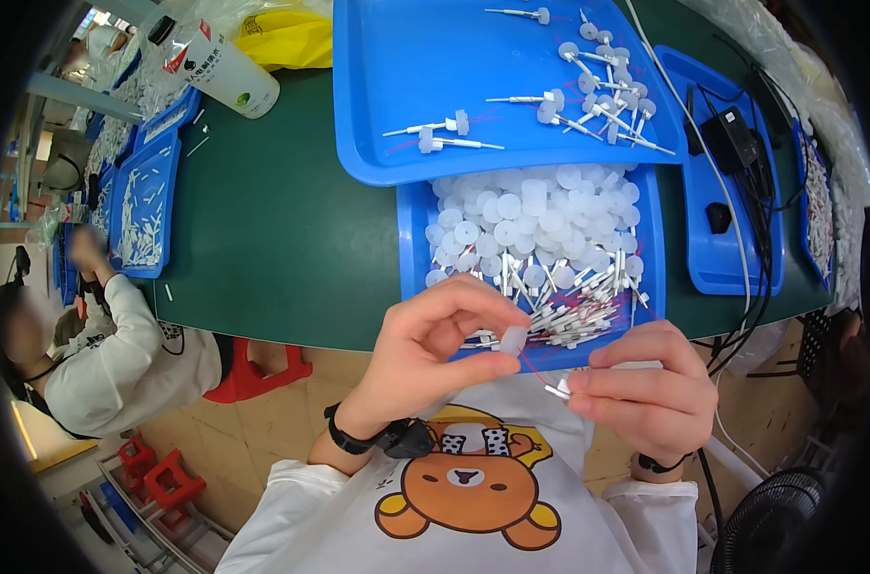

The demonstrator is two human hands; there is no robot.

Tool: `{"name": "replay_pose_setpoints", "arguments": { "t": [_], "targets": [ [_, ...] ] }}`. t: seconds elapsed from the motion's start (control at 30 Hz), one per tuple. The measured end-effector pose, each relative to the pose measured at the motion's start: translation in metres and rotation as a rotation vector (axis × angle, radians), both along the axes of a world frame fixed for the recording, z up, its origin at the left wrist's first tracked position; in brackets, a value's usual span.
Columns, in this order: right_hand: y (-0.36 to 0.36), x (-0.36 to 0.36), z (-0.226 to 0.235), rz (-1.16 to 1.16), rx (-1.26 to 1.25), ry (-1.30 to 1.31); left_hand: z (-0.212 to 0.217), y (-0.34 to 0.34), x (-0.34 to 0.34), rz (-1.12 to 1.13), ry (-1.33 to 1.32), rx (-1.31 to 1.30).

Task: The person repeatedly picks small white plastic caps and thin white rods from blue trays, presses the caps onto the rod ends, and places the assembled units into a tray. The process continues throughout the clip with consistent hand motions.

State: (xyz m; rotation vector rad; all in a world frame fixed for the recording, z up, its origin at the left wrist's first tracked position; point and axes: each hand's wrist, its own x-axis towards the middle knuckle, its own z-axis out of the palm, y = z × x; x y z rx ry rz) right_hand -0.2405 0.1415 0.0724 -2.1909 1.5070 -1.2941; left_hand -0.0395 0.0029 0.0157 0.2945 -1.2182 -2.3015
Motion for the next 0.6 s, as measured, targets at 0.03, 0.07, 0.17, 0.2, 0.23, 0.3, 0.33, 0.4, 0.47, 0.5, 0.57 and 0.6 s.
{"name": "replay_pose_setpoints", "arguments": {
  "t": [0.03, 0.07, 0.17, 0.2, 0.23, 0.3, 0.33, 0.4, 0.47, 0.5, 0.57, 0.6],
  "targets": [
    [0.0, 0.001, 0.0, -0.031, -0.002, 0.009, -0.001, 0.0, -0.001, 0.008, 0.005, -0.048],
    [0.001, 0.003, -0.001, -0.061, -0.004, 0.017, -0.002, 0.001, -0.001, 0.016, 0.009, -0.097],
    [0.002, 0.003, -0.003, -0.091, -0.003, 0.023, -0.003, 0.002, -0.001, -0.035, 0.047, -0.099],
    [0.002, 0.003, -0.004, -0.091, -0.002, 0.021, -0.003, 0.003, -0.001, -0.04, 0.042, -0.1],
    [0.002, 0.003, -0.005, -0.088, -0.001, 0.018, -0.003, 0.004, -0.001, -0.043, 0.036, -0.102],
    [0.002, 0.005, -0.007, -0.084, 0.001, 0.012, -0.001, 0.005, -0.001, -0.057, 0.019, -0.128],
    [0.001, 0.007, -0.009, -0.094, -0.019, 0.02, -0.001, 0.005, -0.001, -0.068, 0.009, -0.152],
    [-0.001, 0.01, -0.012, -0.114, -0.058, 0.035, 0.0, 0.007, -0.001, -0.068, 0.003, -0.176],
    [0.001, 0.013, -0.005, -0.17, -0.06, 0.198, 0.001, 0.009, -0.001, -0.045, 0.008, -0.176],
    [0.003, 0.015, -0.002, -0.197, -0.06, 0.28, 0.002, 0.008, -0.001, -0.035, 0.008, -0.196],
    [0.009, 0.018, 0.0, -0.202, -0.025, 0.371, 0.005, 0.008, 0.0, -0.015, 0.01, -0.24],
    [0.01, 0.018, 0.001, -0.205, -0.007, 0.416, 0.005, 0.009, 0.0, -0.007, 0.0, -0.252]
  ]
}}
